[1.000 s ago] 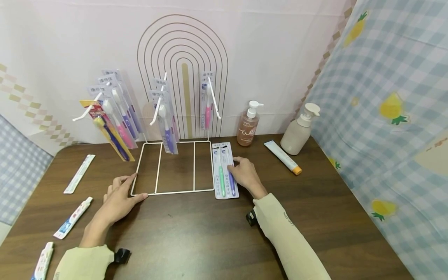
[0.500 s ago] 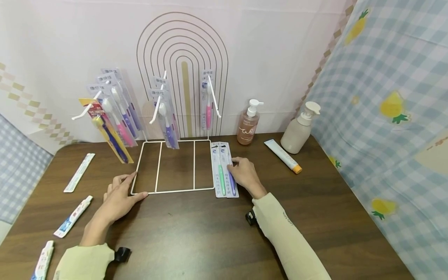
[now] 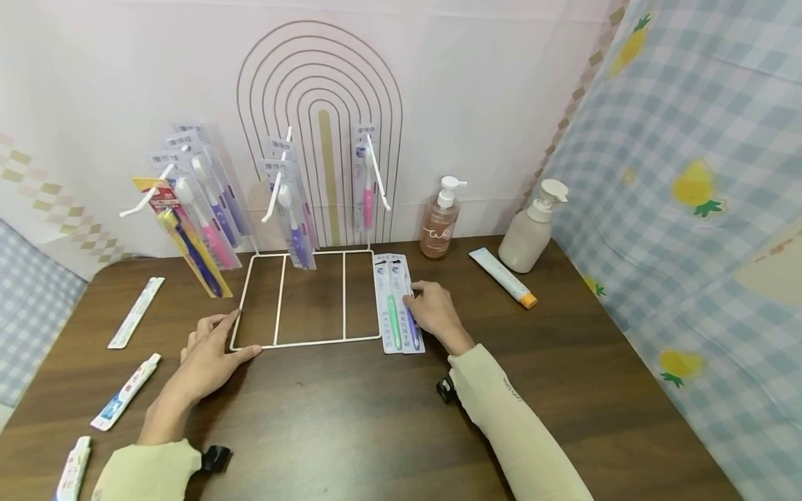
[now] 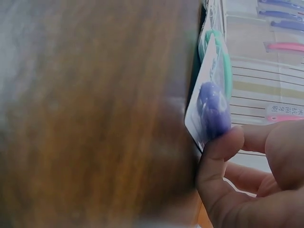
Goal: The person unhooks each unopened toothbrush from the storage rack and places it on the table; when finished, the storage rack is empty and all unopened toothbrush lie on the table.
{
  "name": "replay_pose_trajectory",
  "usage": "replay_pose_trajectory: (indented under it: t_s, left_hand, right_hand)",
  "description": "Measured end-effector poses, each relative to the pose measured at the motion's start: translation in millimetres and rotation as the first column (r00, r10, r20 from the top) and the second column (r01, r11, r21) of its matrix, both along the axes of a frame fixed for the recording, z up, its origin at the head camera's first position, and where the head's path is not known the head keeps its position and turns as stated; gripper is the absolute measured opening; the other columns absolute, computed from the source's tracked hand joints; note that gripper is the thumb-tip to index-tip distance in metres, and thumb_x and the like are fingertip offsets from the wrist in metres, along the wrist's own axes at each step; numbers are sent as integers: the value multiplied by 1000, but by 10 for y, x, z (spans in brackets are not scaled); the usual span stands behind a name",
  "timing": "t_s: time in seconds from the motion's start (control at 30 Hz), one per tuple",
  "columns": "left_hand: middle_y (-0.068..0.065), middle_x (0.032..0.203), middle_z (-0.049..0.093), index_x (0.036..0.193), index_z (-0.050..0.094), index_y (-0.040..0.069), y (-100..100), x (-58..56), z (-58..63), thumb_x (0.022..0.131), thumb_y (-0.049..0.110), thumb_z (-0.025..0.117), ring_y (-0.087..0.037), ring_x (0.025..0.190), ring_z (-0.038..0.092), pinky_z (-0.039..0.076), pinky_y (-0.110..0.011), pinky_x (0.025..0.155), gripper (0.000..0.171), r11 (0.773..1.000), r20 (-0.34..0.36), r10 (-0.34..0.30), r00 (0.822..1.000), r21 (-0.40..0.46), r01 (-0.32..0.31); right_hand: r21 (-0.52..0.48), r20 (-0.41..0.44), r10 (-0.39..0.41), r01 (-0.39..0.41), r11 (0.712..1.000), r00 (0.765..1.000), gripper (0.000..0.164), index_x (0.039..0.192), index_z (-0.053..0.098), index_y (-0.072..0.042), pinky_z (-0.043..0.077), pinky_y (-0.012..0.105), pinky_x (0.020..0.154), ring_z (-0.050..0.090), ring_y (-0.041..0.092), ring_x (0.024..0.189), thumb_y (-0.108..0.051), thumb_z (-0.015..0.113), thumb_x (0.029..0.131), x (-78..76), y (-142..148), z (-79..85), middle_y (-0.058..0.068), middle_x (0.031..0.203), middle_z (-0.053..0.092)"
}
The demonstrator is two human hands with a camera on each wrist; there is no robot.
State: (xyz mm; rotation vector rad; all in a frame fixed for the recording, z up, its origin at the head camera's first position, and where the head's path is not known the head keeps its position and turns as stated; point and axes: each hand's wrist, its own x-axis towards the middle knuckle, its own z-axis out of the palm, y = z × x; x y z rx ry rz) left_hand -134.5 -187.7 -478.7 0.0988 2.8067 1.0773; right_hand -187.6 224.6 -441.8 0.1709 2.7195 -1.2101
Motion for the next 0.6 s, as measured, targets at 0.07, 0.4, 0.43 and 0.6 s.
replay_pose_trajectory:
  t_s: [0.07, 0.4, 0.43, 0.6]
  left_hand:
    - [-33, 177, 28, 180, 29, 2, 4, -1, -7, 108, 43, 79, -59, 151, 31, 31, -70, 109, 97, 1000, 0, -6, 1000, -1, 6]
    - [-33, 177, 26, 180, 28, 1, -17, -3, -7, 108, 42, 79, -60, 151, 30, 30, -71, 109, 97, 1000, 11, -1, 1000, -4, 1]
    - [-33, 178, 26, 180, 28, 1, -14, 0, -6, 108, 42, 79, -60, 151, 30, 29, -72, 109, 98, 1000, 14, -1, 1000, -2, 1]
    - [-33, 178, 25, 180, 27, 2, -11, 7, -9, 107, 42, 79, -60, 151, 30, 29, -72, 108, 98, 1000, 18, 0, 1000, -1, 0]
  right_hand:
    - [4, -3, -12, 12, 1000, 1000, 51, 160, 64, 0, 52, 24, 59, 63, 11, 65, -23, 65, 115, 14, 0, 2, 13, 103, 75]
    - [93, -178, 8, 9, 996, 984, 46, 153, 70, 3, 55, 35, 74, 68, 22, 85, -21, 67, 114, -79, -92, 76, 17, 110, 77]
    - [108, -213, 19, 4, 994, 977, 46, 153, 70, 3, 57, 38, 80, 69, 24, 91, -20, 67, 114, -114, -109, 128, 18, 113, 77]
    - [55, -350, 61, -44, 997, 935, 51, 160, 61, 4, 61, 37, 78, 74, 29, 91, -18, 67, 115, -366, -206, 528, 21, 123, 79]
